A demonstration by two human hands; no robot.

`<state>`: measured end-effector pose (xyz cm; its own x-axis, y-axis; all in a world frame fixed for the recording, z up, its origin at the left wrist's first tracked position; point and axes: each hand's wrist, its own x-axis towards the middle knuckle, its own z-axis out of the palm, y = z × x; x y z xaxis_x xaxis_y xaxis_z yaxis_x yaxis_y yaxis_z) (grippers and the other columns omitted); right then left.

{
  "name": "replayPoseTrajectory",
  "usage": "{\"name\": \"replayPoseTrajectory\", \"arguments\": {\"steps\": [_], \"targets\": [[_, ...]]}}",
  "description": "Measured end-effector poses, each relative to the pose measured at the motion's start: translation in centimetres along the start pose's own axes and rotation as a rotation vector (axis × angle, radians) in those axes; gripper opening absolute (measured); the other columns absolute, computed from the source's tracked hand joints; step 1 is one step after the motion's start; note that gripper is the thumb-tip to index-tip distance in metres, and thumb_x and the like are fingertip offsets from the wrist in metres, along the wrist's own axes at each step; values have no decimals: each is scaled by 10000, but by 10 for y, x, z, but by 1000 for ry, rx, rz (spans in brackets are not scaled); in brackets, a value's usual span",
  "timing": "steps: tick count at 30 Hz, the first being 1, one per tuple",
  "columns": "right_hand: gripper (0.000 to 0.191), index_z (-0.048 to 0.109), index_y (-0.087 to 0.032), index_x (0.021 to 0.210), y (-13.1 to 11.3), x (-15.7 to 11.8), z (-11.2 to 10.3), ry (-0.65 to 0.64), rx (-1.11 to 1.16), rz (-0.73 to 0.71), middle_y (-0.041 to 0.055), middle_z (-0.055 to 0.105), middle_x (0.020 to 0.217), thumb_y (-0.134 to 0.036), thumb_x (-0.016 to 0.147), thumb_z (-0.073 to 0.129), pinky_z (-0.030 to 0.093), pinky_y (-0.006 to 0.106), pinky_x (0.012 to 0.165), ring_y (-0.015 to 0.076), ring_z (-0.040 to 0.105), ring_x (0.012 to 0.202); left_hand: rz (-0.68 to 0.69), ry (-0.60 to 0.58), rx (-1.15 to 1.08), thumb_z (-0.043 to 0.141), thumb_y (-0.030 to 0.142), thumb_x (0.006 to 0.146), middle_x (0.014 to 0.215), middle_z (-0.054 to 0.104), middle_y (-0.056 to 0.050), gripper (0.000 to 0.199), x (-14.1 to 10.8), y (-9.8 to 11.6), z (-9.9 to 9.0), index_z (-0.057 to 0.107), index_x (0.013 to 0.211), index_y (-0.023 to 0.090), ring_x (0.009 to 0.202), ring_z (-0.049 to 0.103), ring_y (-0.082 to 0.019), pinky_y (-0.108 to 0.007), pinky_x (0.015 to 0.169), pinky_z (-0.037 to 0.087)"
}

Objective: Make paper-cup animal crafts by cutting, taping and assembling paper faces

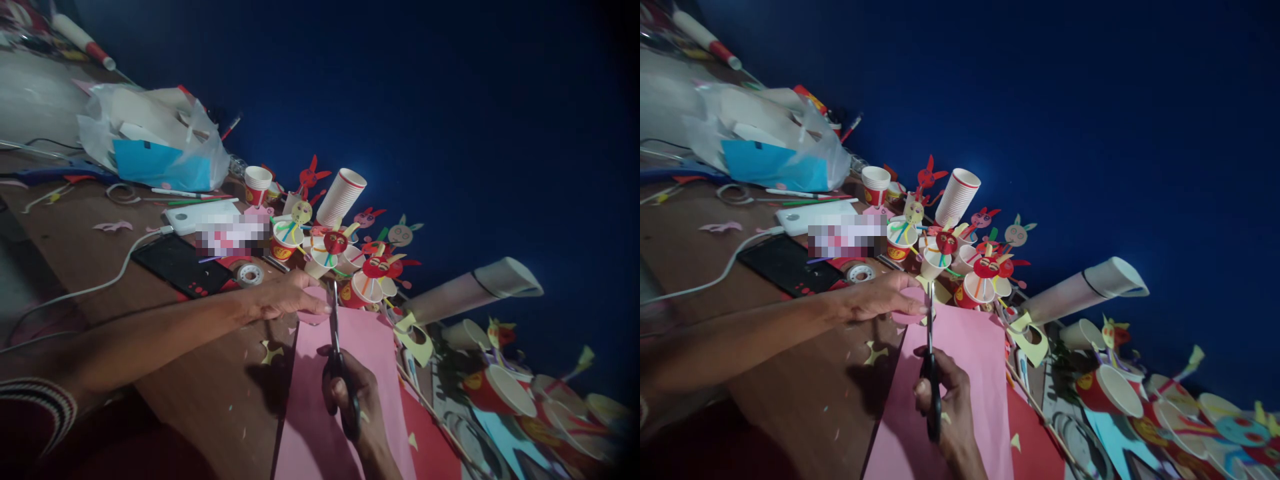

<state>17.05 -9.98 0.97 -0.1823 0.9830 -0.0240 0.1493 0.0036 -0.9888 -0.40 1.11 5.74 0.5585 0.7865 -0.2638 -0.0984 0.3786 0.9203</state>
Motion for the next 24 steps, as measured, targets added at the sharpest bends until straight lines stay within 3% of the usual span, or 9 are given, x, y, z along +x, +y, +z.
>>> {"name": "replayPoseTrajectory", "arguments": {"steps": [11,24], "targets": [[489,556,-160,1018,1,1,0,-52,8,-31,-42,455,547,-564,743,565,334,207,441,98,382,467,-41,-6,-11,716,152,496,603,613,10,195,1,1,1,638,668,104,543,535,-91,-193,507,403],[544,570,-134,978,1,0,1,-23,9,-1,-54,448,499,-614,719,565,319,189,382,72,366,393,-62,-26,7,710,147,515,564,582,13,170,1,2,-1,598,631,95,512,517,-84,-196,497,380]]}}
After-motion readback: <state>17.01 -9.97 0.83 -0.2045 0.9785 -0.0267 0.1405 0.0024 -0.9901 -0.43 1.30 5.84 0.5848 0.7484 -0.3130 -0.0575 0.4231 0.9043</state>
